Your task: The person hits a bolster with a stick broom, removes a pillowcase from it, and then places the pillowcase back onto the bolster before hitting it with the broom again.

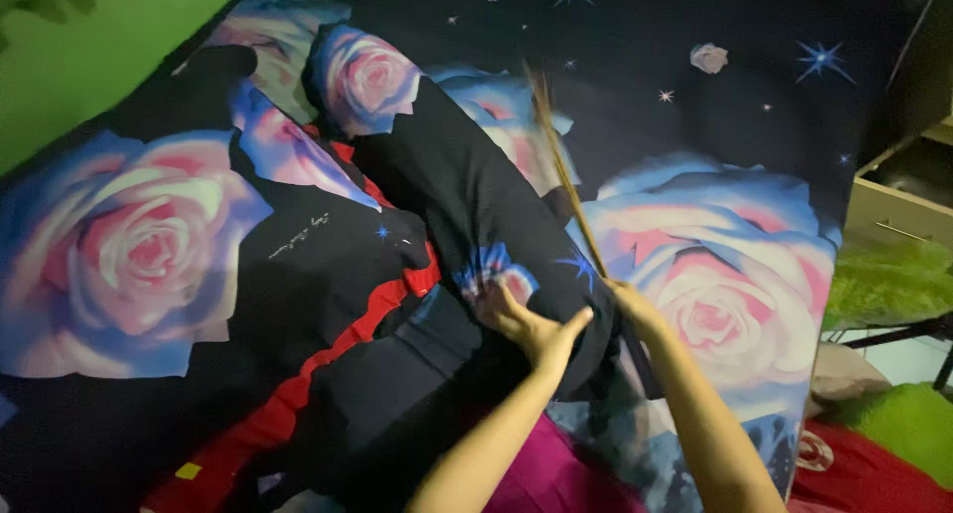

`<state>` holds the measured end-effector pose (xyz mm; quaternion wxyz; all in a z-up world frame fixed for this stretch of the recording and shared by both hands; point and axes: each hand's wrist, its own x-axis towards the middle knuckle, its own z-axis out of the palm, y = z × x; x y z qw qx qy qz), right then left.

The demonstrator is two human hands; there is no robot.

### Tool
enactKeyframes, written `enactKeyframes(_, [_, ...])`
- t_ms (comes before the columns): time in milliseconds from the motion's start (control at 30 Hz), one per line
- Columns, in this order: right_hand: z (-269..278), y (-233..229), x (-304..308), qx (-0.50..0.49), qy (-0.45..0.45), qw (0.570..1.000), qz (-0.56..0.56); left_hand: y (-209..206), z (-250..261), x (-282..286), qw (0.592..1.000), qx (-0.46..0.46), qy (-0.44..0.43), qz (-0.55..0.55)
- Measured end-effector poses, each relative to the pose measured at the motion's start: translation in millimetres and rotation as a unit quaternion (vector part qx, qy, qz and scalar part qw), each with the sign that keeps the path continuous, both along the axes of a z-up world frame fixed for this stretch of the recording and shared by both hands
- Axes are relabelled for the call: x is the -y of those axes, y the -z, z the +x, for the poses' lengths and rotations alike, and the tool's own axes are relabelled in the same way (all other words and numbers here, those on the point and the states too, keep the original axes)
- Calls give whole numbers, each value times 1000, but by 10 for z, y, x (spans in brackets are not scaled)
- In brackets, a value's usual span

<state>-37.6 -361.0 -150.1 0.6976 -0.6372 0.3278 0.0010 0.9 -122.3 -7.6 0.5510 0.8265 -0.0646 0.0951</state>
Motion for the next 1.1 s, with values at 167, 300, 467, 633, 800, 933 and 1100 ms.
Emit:
enactKeyframes(167, [221, -514, 238, 80, 99, 986, -108, 32, 393, 715, 984, 58, 17, -168])
enactKeyframes(300, [154, -1547, 517, 110, 125, 967, -194, -113, 484, 1279, 988, 78, 56, -118])
enactKeyframes(467, [46, -1603, 413, -23, 109, 874, -473, 240, 477, 1386, 934, 74, 211, 279])
enactKeyframes(633, [-329, -1416, -224, -130, 119, 875, -451, 805, 641, 1344, 941, 24, 288, 176])
enactKeyframes(800, [-595, -1390, -588, -117, 18, 798, -591, 1621, 507, 1183, 934, 41, 331, 130])
enactKeyframes(933, [-868, -1086, -704, -117, -66, 726, -674, 1931, 116, 994, 929, 99, 331, 132])
enactKeyframes(1100, [-1346, -929, -605, -168, -47, 710, -683, 1801, -195, 872, 928, 101, 325, 150])
